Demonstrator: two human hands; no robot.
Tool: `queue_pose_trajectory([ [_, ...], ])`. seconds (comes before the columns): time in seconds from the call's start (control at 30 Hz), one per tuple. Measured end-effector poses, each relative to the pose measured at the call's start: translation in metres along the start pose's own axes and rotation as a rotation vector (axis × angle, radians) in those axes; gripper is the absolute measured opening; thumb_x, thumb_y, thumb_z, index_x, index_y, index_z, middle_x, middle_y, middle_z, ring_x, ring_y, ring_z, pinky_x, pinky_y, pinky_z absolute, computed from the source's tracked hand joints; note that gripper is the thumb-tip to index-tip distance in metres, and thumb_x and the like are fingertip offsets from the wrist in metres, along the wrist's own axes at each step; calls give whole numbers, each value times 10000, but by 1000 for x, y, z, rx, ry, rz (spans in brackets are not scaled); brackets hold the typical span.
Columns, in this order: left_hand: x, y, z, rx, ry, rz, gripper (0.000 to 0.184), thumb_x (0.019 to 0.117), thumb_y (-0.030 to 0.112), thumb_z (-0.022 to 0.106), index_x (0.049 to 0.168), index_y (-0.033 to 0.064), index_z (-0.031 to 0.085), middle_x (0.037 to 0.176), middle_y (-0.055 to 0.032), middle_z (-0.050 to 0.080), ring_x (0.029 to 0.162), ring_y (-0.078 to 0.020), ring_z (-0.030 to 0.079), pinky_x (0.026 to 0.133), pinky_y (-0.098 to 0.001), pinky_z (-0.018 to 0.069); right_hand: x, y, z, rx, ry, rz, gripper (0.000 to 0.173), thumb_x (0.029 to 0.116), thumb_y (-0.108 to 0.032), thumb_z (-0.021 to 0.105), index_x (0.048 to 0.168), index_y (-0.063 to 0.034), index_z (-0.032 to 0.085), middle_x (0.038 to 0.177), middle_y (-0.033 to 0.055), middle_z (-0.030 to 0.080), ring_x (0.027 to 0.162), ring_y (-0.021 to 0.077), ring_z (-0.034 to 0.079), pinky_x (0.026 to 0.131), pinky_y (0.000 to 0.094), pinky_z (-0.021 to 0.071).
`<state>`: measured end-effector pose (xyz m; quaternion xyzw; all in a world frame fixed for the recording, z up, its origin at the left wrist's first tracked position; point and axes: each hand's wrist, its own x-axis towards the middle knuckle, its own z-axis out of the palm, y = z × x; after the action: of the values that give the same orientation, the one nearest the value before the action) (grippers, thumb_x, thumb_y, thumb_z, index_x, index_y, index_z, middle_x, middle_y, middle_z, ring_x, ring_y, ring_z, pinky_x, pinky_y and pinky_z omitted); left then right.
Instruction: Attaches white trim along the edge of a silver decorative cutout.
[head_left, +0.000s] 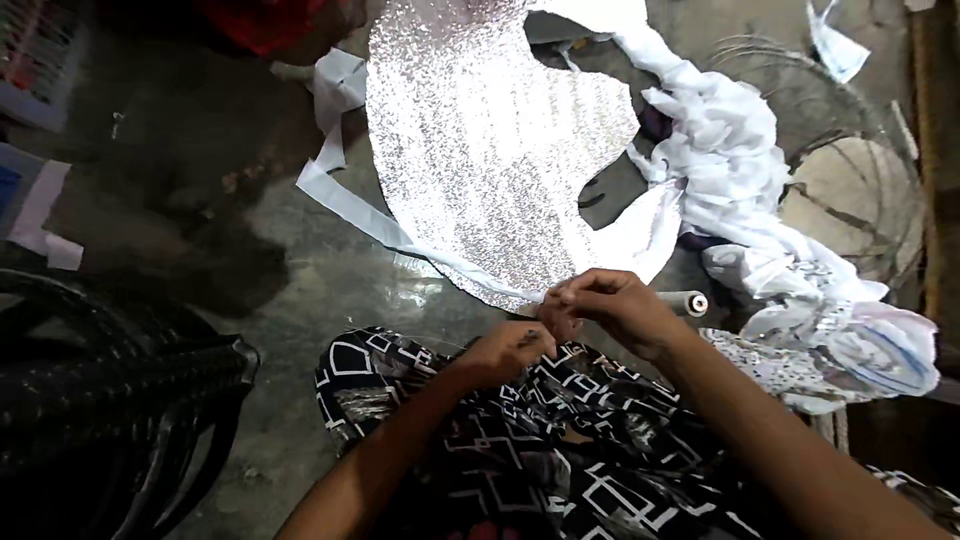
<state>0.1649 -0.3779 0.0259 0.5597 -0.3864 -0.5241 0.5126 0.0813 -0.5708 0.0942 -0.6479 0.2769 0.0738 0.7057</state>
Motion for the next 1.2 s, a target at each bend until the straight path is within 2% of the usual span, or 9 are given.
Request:
queue_pose_trajectory([
  [0.1, 2, -1, -14, 184, -6, -258, 330, 1086, 145, 468, 1262, -76, 639, 1207, -247, 653, 1097, -297, 635, 987, -454, 493, 25, 17, 18, 229, 98, 95, 149, 1089, -95, 434, 1053, -96, 578, 955, 49, 746, 788, 144, 744, 748, 304, 634],
  [0.23, 7, -31, -73, 672, 490, -440, 315, 1011, 84, 576, 1306, -2, 649, 1409, -252, 555, 1271, -455, 555, 1037, -625, 462, 67, 46, 12, -458, 91, 35, 248, 1108, -148, 443, 1244, 22, 564, 904, 102, 653, 697, 159, 630, 678, 349, 559],
  [0.37, 16, -67, -138, 1074, 379, -208, 292, 963, 64, 653, 1247, 4, 680, 1374, -233, 590, 1314, -446, 519, 1055, -634, 405, 98, 53, 27, -732, 47, 33, 285, 1104, -143, 445, 1241, 58, 591, 1061, 232, 657, 885, 328, 666, 815, 514, 544],
  [0.5, 15, -73, -180, 1181, 157, -71, 191, 992, 58, 585, 1113, -24, 707, 1148, -229, 682, 1128, -433, 635, 973, -619, 461, 110, 56, 47, -787, 34, -18, 270, 1103, -162, 458, 1234, 44, 574, 896, 220, 630, 767, 348, 616, 716, 533, 505],
  [0.6, 24, -39, -203, 975, 40, -287, 266, 1069, 150, 521, 1213, -8, 680, 1149, -248, 691, 1145, -441, 640, 995, -647, 454, 121, 61, 59, -888, 21, 1, 272, 1059, -203, 571, 1206, 23, 606, 853, 208, 644, 768, 390, 650, 711, 592, 520],
  [0.73, 46, -29, -225, 922, -29, -377, 362, 1072, 260, 549, 1159, -65, 683, 1143, -267, 676, 1147, -434, 625, 1007, -629, 445, 130, 94, 69, -922, 135, -113, 254, 1007, -296, 673, 1068, -50, 659, 726, 155, 624, 639, 361, 623, 565, 565, 481],
  [0.97, 66, -23, -237, 1032, -152, -557, 572, 1077, 455, 477, 1073, -74, 693, 1099, -283, 668, 1118, -451, 622, 958, -667, 444, 147, 105, 72, -880, 175, -161, 189, 1026, -287, 645, 1086, -119, 708, 760, 150, 668, 647, 354, 641, 566, 560, 484],
  [1.1, 66, -25, -233, 1123, -26, -615, 552, 1021, 487, 583, 1047, -55, 688, 1102, -283, 663, 1114, -460, 625, 920, -672, 465, 152, 117, 83, -1037, 179, -232, 194, 1014, -257, 656, 1158, -176, 758, 943, 161, 746, 840, 399, 718, 672, 625, 532],
  [1.2, 52, -28, -209, 1102, 435, -532, 384, 1007, 285, 643, 1180, -57, 665, 1187, -285, 665, 1170, -455, 615, 1046, -632, 404, 152, 144, 82, -1173, 231, -383, 256, 1006, -265, 659, 1238, -230, 761, 938, 137, 755, 839, 377, 731, 654, 596, 553],
])
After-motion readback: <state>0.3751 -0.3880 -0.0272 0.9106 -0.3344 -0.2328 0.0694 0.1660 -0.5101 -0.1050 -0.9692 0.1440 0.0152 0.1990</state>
